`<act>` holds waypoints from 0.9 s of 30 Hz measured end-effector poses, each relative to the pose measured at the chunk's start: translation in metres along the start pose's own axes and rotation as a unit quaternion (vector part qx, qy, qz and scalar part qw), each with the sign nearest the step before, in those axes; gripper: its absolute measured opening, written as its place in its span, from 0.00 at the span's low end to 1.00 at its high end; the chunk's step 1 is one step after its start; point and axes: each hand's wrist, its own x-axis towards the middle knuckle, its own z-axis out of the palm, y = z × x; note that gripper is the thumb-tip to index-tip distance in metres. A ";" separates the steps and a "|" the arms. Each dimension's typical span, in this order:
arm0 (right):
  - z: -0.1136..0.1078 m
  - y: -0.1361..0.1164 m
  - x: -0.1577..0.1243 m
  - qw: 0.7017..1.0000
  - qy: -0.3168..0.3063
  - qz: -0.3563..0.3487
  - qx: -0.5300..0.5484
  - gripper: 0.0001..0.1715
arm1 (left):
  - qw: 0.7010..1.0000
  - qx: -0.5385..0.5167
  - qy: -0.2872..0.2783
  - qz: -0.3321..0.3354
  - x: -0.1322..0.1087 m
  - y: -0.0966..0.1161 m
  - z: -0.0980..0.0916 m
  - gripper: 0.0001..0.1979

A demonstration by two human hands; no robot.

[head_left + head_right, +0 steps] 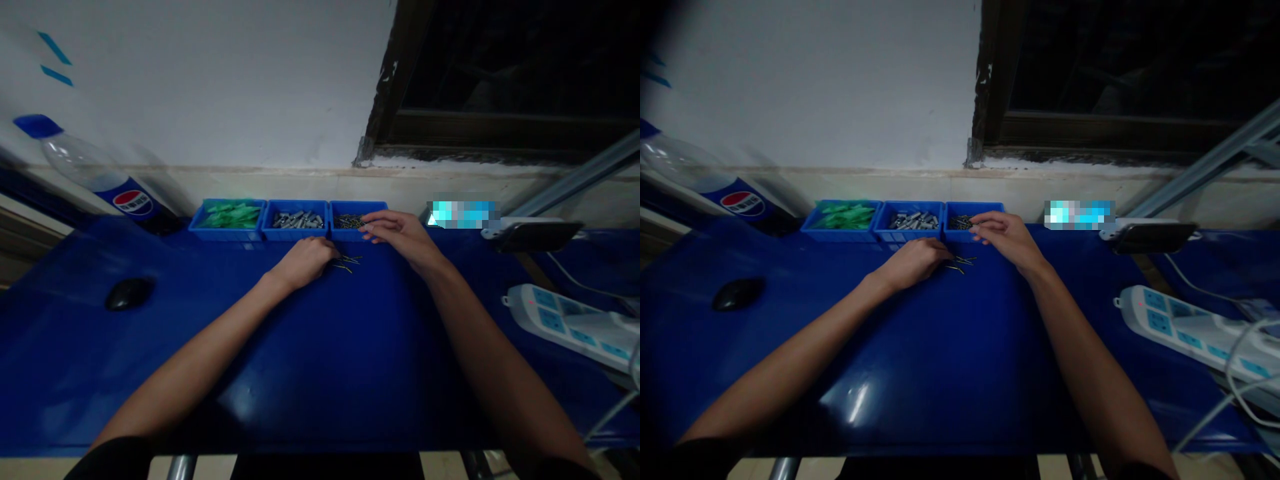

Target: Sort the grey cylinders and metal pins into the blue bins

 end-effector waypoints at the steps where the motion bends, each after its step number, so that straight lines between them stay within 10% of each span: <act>1: 0.000 0.000 0.000 1.000 -0.004 0.003 -0.002 0.16 | 1.000 0.002 0.003 -0.005 -0.001 -0.002 -0.001 0.16; 13: 0.000 0.008 0.000 0.995 -0.091 0.034 -0.018 0.16 | 0.972 -0.149 0.179 -0.026 -0.001 -0.007 -0.008 0.20; 27: 0.012 0.007 -0.002 0.996 -0.073 0.037 0.024 0.11 | 0.977 -0.119 0.174 -0.037 -0.001 -0.004 -0.013 0.09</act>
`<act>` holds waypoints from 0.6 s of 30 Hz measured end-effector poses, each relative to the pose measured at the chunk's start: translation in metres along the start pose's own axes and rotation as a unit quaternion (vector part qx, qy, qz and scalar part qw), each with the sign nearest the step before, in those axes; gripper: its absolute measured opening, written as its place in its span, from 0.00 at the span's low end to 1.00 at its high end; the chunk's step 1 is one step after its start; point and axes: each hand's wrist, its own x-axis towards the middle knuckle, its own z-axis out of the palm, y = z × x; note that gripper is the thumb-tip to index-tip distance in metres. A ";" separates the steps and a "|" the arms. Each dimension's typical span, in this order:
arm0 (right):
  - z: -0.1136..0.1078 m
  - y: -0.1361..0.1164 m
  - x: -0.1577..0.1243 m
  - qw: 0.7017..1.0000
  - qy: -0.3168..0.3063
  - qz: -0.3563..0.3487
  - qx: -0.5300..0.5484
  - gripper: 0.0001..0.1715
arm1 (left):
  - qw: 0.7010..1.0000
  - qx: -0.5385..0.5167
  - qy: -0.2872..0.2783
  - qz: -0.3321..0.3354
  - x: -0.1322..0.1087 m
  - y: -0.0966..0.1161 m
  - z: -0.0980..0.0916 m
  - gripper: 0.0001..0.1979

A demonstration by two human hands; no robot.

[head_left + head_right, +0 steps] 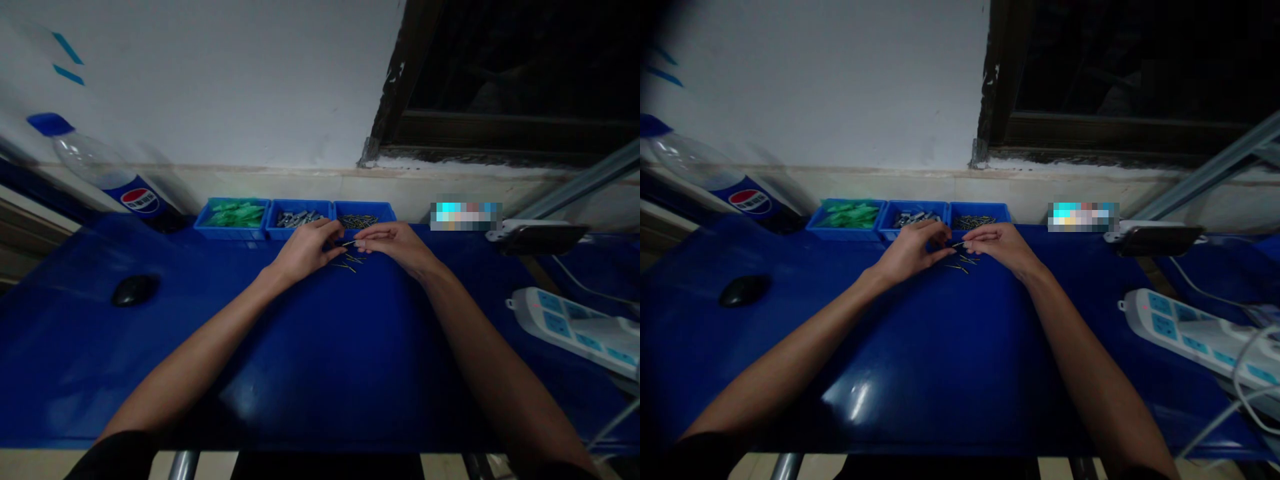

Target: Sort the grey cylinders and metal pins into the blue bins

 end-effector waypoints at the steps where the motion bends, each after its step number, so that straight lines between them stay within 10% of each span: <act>1: -0.002 -0.001 0.000 1.000 0.017 -0.009 0.003 0.12 | 1.000 0.011 -0.016 -0.003 0.000 -0.001 -0.001 0.09; 8: -0.011 -0.006 -0.001 0.996 0.085 -0.023 0.009 0.26 | 0.981 -0.004 -0.191 0.043 -0.002 -0.006 0.006 0.07; 18: -0.008 -0.005 -0.001 0.998 0.061 -0.007 -0.003 0.21 | 0.976 0.057 -0.209 -0.001 -0.004 -0.002 0.007 0.10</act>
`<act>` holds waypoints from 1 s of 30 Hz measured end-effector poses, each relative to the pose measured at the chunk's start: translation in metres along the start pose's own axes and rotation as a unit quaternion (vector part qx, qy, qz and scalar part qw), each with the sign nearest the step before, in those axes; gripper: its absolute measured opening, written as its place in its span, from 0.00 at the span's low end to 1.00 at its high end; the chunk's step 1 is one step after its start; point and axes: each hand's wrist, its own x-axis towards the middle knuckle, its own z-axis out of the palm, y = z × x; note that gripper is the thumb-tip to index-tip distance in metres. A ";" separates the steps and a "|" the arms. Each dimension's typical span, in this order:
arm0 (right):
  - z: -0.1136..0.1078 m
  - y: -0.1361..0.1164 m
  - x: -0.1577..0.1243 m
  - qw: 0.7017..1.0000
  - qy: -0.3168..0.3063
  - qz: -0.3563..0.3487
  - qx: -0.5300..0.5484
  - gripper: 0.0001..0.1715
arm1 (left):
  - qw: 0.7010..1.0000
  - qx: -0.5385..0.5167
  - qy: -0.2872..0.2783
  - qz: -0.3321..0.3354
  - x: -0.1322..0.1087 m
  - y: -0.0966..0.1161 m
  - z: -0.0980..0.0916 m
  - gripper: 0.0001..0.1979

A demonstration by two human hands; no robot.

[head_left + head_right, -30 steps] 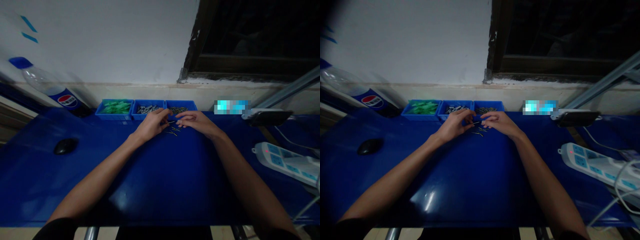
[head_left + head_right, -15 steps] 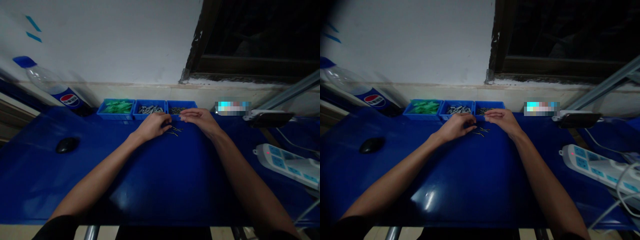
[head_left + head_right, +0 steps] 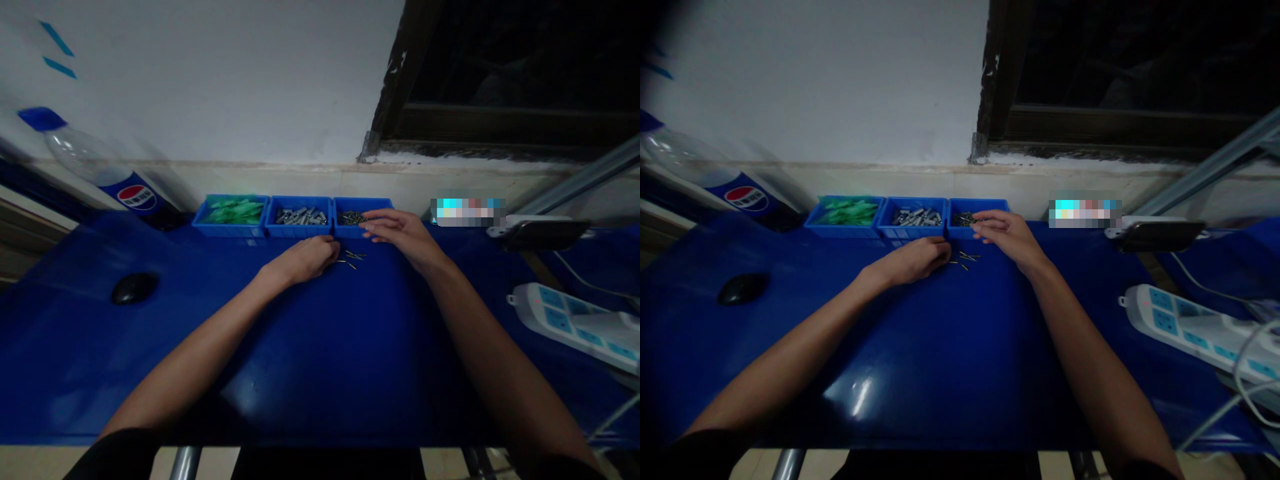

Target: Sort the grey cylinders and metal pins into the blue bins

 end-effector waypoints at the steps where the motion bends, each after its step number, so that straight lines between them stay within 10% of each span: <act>1: 0.000 0.000 0.000 1.000 -0.002 0.000 -0.002 0.21 | 1.000 -0.011 0.011 0.000 0.000 0.000 -0.001 0.10; 11: 0.000 0.004 0.000 0.997 -0.072 0.013 0.019 0.17 | 0.959 -0.157 0.236 -0.012 0.004 0.003 -0.006 0.09; 22: 0.013 0.005 -0.001 0.995 -0.096 0.025 0.014 0.12 | 0.968 -0.117 0.220 -0.005 0.002 0.003 -0.006 0.12; 30: -0.003 0.010 0.004 0.999 0.018 -0.031 -0.005 0.22 | 0.993 -0.068 0.086 0.037 0.004 0.004 0.007 0.07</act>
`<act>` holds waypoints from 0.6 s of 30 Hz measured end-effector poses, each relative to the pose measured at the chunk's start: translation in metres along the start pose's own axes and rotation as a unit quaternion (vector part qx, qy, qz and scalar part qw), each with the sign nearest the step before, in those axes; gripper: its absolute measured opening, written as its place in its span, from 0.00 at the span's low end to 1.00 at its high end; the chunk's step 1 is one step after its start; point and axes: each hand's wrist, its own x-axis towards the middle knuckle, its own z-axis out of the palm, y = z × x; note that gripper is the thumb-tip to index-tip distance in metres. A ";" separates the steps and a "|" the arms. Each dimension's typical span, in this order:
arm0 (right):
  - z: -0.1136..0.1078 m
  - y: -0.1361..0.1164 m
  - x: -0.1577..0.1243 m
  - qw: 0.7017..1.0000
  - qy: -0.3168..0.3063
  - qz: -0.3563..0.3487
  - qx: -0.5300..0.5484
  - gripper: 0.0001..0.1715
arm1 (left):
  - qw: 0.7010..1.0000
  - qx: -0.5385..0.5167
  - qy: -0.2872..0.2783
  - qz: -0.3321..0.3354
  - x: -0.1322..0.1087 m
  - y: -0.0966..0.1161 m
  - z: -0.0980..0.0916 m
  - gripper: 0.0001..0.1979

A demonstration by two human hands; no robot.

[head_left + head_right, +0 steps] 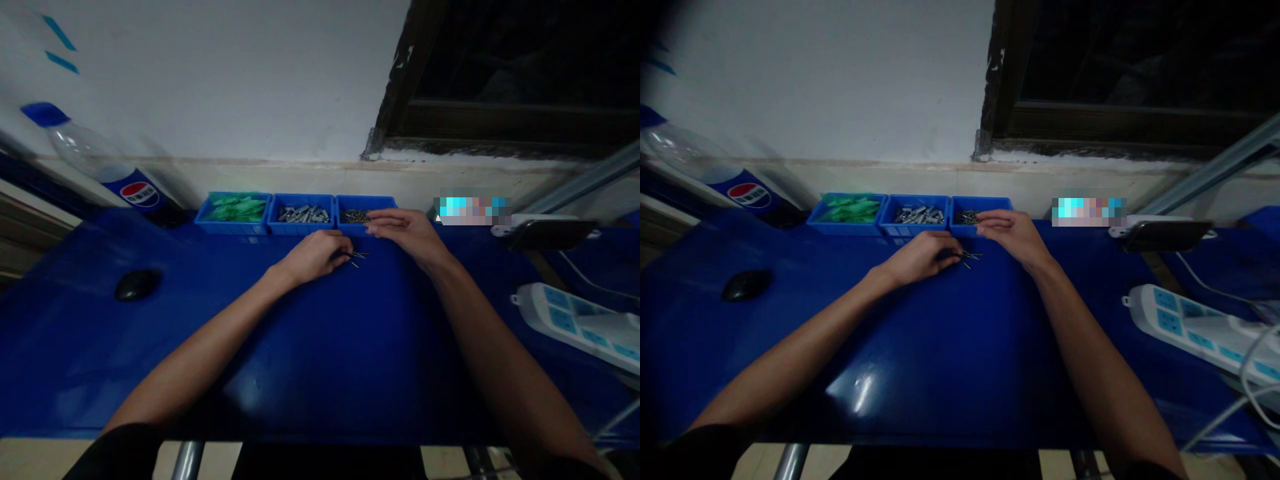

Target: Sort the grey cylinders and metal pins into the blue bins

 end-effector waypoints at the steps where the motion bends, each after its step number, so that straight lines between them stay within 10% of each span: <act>1: -0.002 0.001 0.000 1.000 0.007 -0.001 0.001 0.25 | 1.000 0.001 -0.020 0.022 0.000 0.001 0.002 0.08; 18: -0.003 -0.002 0.000 1.000 -0.025 0.003 -0.013 0.17 | 0.993 0.105 -0.054 0.014 0.000 0.006 0.003 0.10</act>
